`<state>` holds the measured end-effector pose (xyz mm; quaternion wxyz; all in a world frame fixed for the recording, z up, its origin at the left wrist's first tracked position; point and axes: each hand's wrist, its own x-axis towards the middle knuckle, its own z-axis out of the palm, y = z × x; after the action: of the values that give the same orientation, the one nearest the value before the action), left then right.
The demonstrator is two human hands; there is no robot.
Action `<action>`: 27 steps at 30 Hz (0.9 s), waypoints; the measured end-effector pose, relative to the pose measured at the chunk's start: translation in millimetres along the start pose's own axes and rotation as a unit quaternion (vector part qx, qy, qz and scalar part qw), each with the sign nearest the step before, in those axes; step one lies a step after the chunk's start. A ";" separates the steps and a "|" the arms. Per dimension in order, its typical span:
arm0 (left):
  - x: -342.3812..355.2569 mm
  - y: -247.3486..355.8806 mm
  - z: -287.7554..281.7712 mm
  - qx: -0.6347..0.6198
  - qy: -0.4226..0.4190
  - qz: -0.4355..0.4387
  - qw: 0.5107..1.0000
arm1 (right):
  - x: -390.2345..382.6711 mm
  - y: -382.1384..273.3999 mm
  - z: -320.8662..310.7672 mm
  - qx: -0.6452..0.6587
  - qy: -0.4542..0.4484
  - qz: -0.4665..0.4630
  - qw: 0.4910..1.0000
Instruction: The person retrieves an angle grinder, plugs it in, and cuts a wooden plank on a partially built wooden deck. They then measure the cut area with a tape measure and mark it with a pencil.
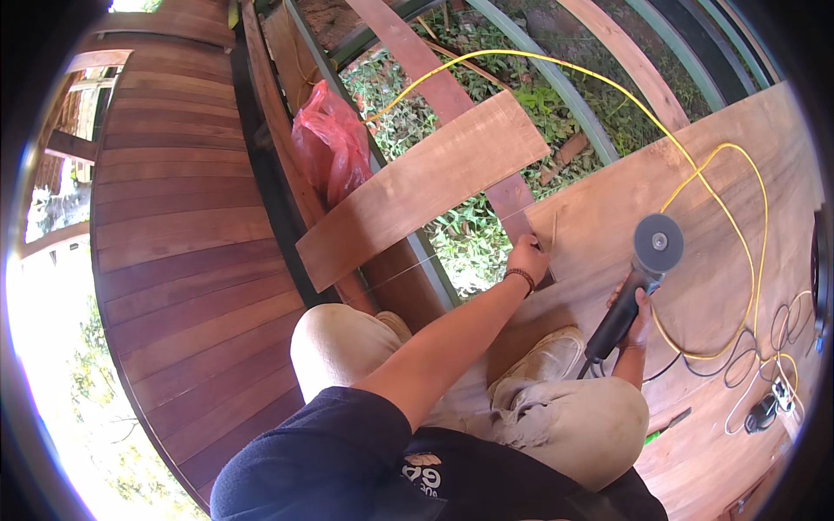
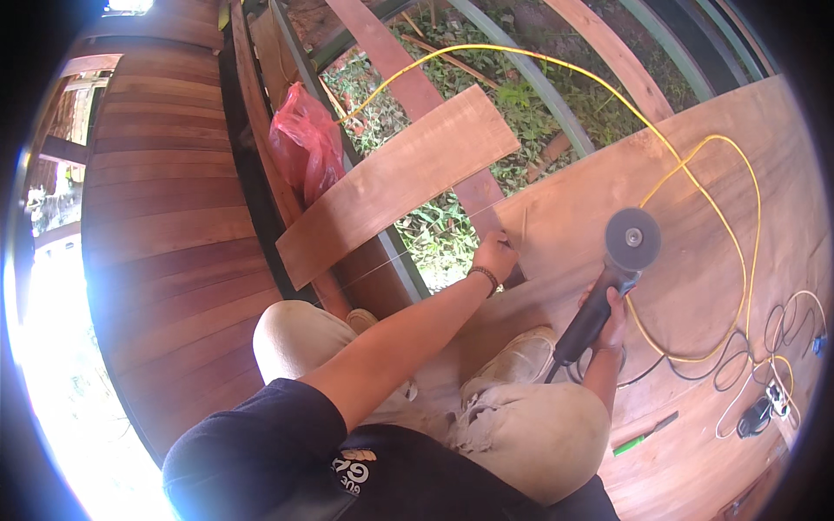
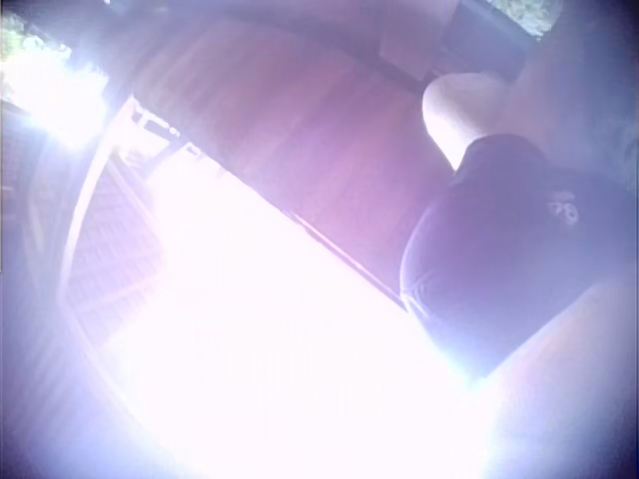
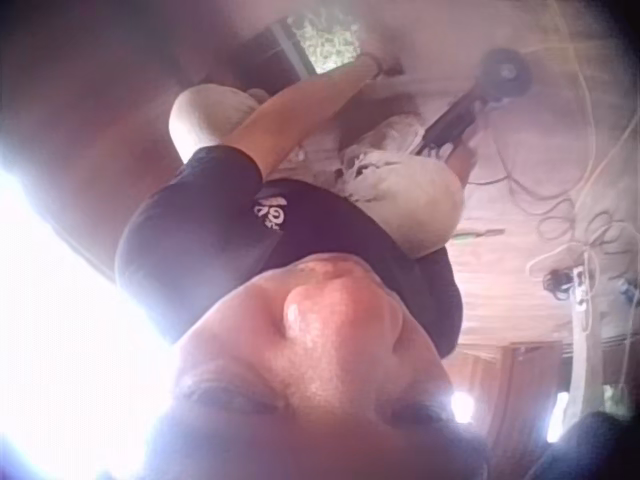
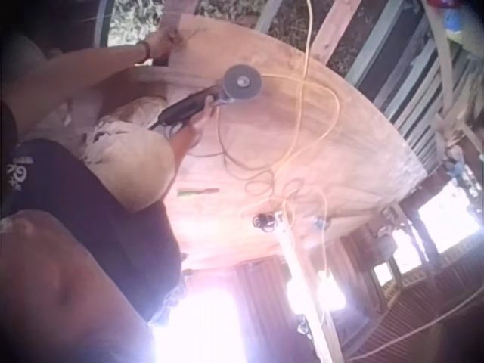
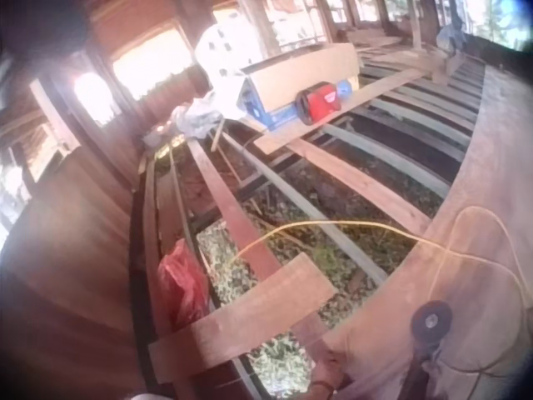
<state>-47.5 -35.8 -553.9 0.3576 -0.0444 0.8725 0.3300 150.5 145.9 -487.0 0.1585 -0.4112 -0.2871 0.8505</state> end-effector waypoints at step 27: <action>37.6 -11.3 -22.9 -0.036 -0.092 0.066 0.993 | -3.3 7.0 7.7 0.004 -0.028 0.031 0.999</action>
<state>-85.4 -52.5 -572.5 0.4120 0.0313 0.8243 0.3872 146.2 136.0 -485.5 0.1260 -0.3955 -0.2751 0.8672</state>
